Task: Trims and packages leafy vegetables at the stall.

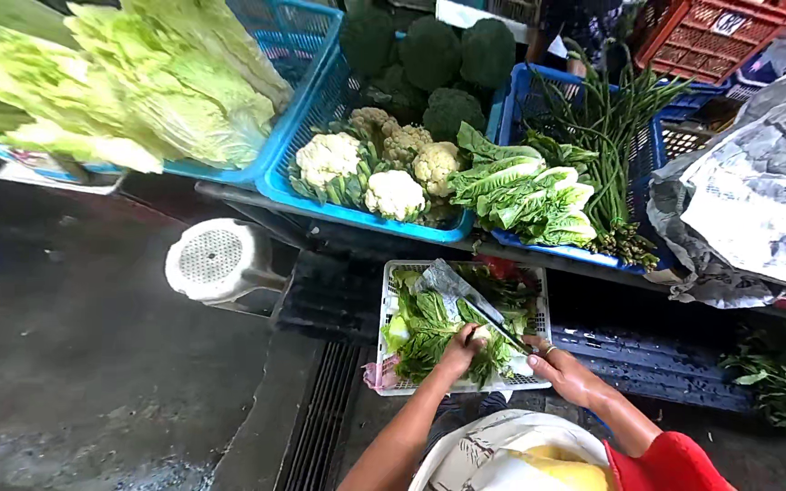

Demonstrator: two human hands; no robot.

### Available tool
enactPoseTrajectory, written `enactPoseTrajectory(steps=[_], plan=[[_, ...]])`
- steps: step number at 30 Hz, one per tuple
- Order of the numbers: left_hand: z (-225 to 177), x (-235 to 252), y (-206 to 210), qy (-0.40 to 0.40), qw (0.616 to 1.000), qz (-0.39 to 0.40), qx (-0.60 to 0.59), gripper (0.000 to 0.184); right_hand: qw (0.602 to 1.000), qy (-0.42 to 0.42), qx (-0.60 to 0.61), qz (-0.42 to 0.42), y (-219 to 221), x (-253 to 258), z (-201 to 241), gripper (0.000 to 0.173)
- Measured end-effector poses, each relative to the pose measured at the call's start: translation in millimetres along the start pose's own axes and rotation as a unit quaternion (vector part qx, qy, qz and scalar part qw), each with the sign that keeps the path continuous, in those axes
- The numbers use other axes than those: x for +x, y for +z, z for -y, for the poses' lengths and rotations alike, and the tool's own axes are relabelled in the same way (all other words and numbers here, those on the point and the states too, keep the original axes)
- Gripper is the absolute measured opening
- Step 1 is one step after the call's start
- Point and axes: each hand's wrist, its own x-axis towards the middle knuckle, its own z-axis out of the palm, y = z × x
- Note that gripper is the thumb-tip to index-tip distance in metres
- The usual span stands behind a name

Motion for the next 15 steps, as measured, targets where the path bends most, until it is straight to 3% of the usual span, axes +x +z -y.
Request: enactPoseTrajectory(steps=[3, 6, 10, 15], plan=[[-43.1, -21.1, -0.1, 0.069, 0.997, -0.022, -0.039, 0.044, 0.998, -0.024, -0.053, -0.001, 5.4, 5.8, 34.2, 0.079], [-69.1, -37.0, -4.0, 0.113, 0.989, -0.067, 0.064, 0.043, 0.994, -0.041, -0.101, -0.016, 7.1, 7.3, 64.0, 0.084], [-105.1, -58.3, -13.5, 0.102, 0.950, -0.102, 0.275, 0.041, 0.988, -0.042, -0.148, -0.025, 8.2, 5.5, 90.8, 0.085], [-127.0, -77.3, -19.3, 0.065, 0.918, -0.126, 0.369, 0.040, 0.983, -0.080, -0.155, -0.051, 15.5, 2.0, 103.9, 0.079]])
